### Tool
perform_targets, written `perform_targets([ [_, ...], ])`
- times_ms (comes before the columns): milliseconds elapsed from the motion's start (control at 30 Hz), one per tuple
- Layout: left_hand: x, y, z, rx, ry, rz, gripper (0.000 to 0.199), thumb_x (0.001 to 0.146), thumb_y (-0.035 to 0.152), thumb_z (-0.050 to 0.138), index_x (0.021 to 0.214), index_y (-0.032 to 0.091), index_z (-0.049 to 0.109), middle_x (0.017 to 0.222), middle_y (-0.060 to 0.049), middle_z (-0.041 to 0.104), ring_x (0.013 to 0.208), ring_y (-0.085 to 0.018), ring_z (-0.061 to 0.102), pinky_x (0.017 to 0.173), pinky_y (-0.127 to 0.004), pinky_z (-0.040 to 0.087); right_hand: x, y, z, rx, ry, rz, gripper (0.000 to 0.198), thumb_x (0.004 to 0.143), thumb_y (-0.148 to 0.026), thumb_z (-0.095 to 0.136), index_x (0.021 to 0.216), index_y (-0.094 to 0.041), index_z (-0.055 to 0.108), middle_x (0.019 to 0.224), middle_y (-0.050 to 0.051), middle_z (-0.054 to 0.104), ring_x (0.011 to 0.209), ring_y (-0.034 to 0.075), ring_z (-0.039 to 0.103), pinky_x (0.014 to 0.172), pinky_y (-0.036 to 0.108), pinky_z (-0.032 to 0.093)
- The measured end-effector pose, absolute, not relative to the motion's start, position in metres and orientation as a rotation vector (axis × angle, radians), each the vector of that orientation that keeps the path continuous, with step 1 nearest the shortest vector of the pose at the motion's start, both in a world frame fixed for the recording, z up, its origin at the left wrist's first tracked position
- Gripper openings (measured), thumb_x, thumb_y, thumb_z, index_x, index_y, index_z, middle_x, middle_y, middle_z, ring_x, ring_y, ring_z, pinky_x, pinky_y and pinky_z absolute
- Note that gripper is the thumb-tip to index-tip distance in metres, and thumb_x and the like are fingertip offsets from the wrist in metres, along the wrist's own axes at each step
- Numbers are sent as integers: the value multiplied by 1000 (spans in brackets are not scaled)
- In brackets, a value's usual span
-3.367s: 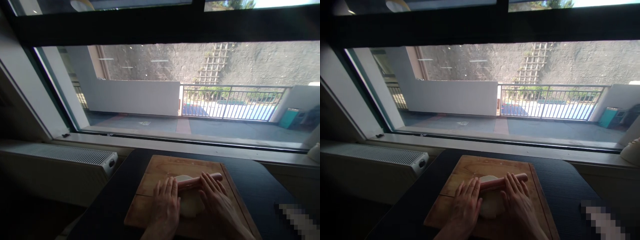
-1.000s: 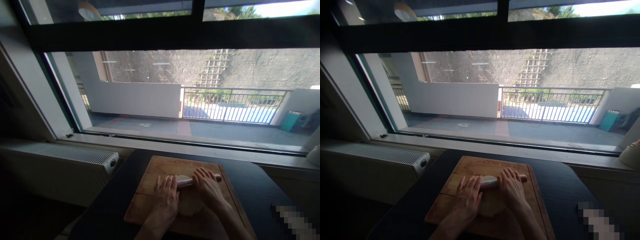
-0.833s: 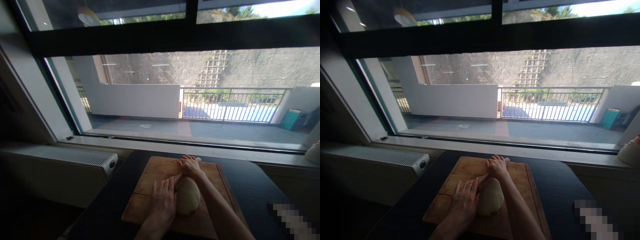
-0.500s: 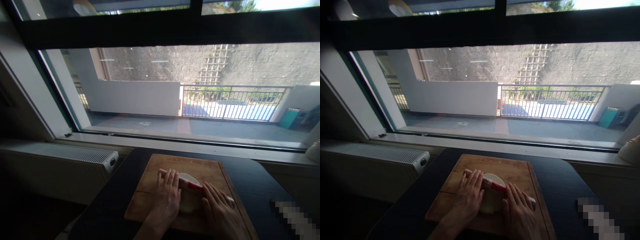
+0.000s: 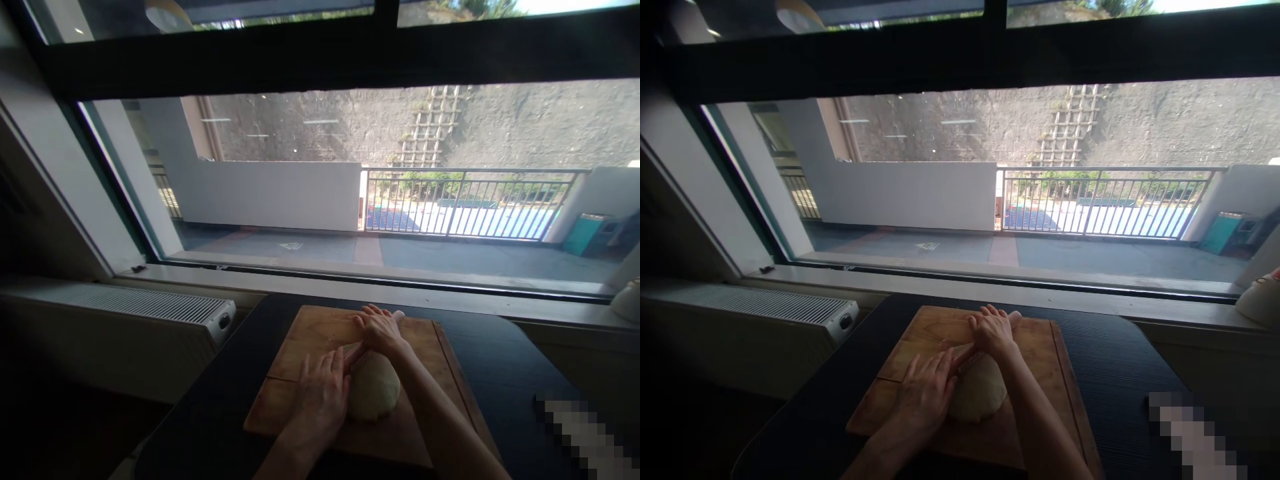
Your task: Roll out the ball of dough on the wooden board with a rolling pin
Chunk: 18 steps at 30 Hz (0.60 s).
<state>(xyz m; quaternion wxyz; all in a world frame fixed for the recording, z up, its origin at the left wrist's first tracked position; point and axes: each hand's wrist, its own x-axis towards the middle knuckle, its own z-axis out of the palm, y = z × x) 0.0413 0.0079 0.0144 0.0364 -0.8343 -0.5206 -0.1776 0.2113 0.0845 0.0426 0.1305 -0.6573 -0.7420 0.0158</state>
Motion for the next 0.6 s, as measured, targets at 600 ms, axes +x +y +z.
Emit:
perform_targets([
  [600,46,18,16,-2592,-1544,-511,42,88,22,39,128,11,48,122,-12,59,111,-26,53,98,-55,34,216,106,57,-1914,-2179,54,38,95,-41,31,98,-24,65,120,3,59,122,19,42,99,35,32],
])
